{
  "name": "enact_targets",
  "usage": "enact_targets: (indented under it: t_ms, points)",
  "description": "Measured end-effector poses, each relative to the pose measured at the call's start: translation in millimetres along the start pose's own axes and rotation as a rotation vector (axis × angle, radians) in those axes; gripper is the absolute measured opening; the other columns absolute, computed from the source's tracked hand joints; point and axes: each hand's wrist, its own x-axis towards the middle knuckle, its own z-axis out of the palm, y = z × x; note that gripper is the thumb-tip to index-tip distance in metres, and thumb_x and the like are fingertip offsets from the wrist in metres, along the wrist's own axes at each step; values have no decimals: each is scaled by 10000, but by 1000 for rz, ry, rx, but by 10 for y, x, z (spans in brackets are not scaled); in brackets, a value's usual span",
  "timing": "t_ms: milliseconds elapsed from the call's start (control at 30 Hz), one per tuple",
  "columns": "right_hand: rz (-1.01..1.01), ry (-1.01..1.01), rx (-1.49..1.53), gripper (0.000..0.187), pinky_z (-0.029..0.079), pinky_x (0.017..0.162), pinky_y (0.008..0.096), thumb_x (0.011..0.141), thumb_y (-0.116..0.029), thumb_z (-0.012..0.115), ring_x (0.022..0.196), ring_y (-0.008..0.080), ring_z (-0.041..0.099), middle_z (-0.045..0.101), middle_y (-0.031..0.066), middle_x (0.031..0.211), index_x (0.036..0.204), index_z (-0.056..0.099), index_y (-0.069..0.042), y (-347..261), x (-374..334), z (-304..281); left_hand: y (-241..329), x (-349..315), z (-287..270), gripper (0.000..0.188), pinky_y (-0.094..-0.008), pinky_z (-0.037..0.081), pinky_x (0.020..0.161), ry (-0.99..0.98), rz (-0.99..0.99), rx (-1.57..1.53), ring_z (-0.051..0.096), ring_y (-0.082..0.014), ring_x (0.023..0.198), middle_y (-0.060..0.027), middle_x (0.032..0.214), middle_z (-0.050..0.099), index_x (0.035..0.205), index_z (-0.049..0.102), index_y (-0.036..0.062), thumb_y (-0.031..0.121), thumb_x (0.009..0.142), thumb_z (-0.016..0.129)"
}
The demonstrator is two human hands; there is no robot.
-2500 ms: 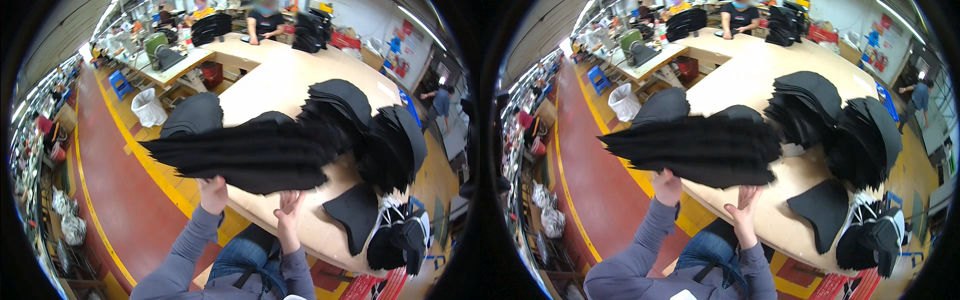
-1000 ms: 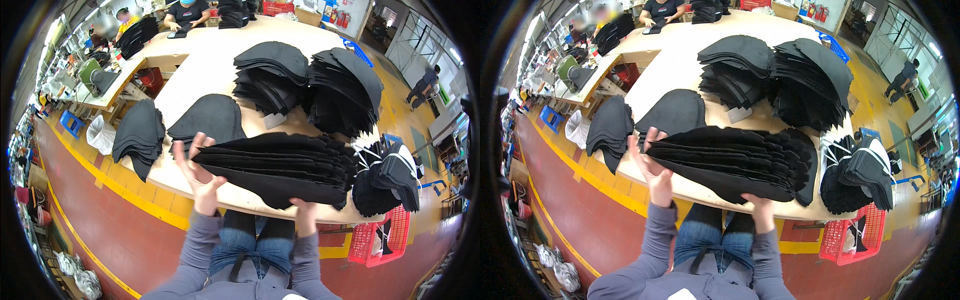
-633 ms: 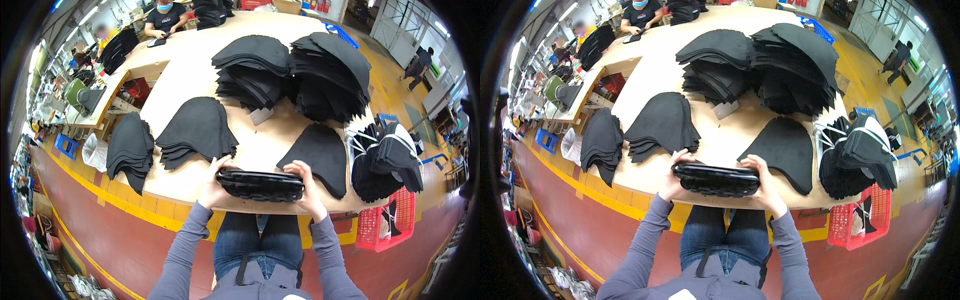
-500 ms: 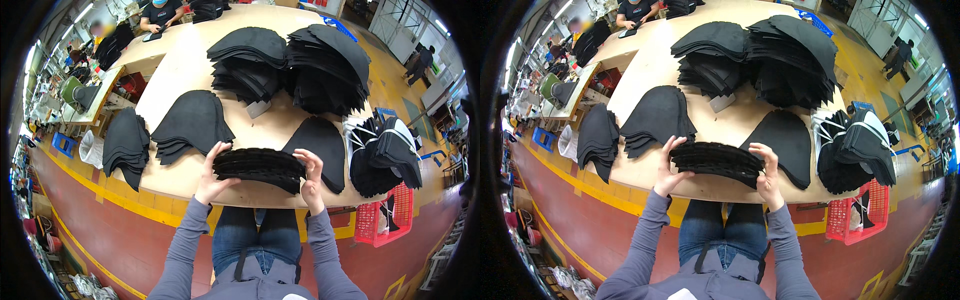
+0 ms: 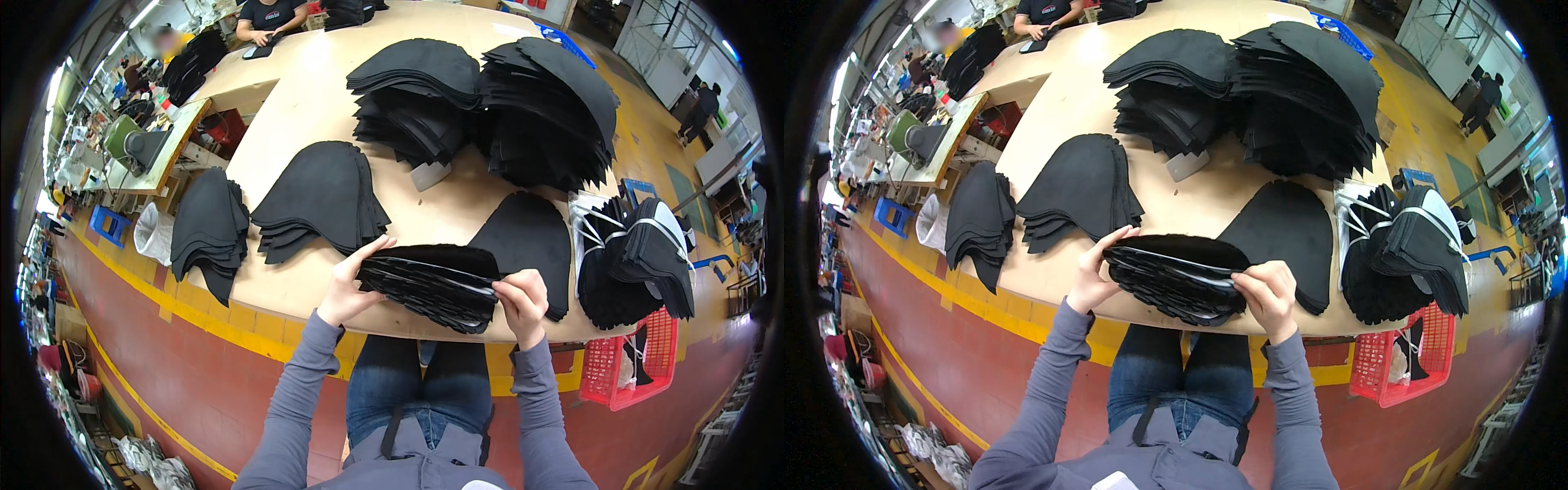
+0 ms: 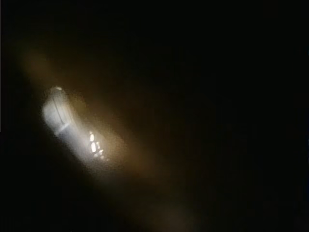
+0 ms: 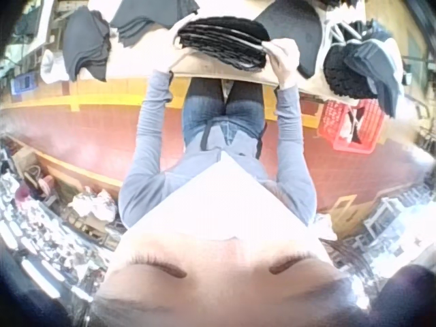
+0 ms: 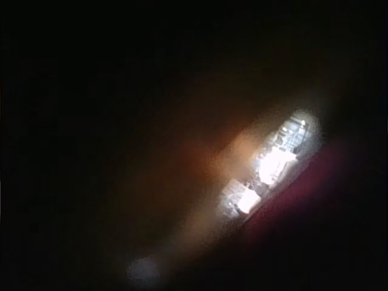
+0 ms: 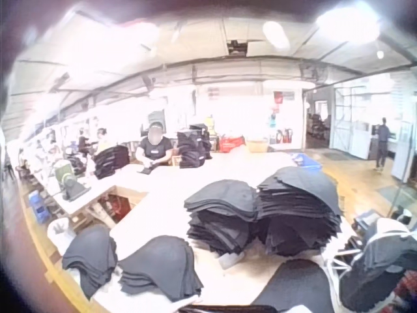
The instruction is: The person repeatedly picks up black fabric pieces from a table, aligns them into stacks, and places them back down. The person also ties a bundle of fabric pieces with a white string and moves stacks between the table and a red basket.
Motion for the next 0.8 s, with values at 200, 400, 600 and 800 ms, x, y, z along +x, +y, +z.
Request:
enact_targets:
  t_ms: [200, 400, 600, 800]
  points:
    - [190, -70, 191, 243, 546, 747, 376, 766, -23, 723, 841, 302, 679, 693, 126, 957, 1008, 718, -6, -67, -22, 22, 25, 7, -46, 844, -316, 429, 1053, -18, -41, 42, 586, -199, 1194, -103, 1264, 631, 1398, 488, 8, -47, 619, 809]
    - [476, -114, 481, 282, 563, 760, 335, 773, 110, 633, 849, 293, 707, 715, 147, 932, 1017, 716, -5, 119, -128, 34, -46, 2, -19, 833, -343, 408, 1081, -11, 56, 40, 578, -227, 1235, -133, 1337, 609, 1412, 463, 14, -53, 645, 780]
    - [388, -30, 495, 244, 574, 761, 337, 756, 44, 681, 859, 304, 721, 728, 162, 945, 995, 716, 5, 64, -121, -43, -41, -1, -6, 838, -338, 403, 1084, 0, -16, 37, 564, -227, 1254, -133, 1331, 613, 1433, 442, 26, -61, 659, 752]
    - [284, -88, 230, 246, 575, 731, 322, 734, 119, 695, 829, 286, 724, 736, 146, 922, 951, 707, 2, 113, -210, -39, -147, -40, -21, 845, -346, 402, 1082, 5, -46, 90, 554, -225, 1259, -137, 1338, 599, 1428, 457, 26, -39, 651, 784]
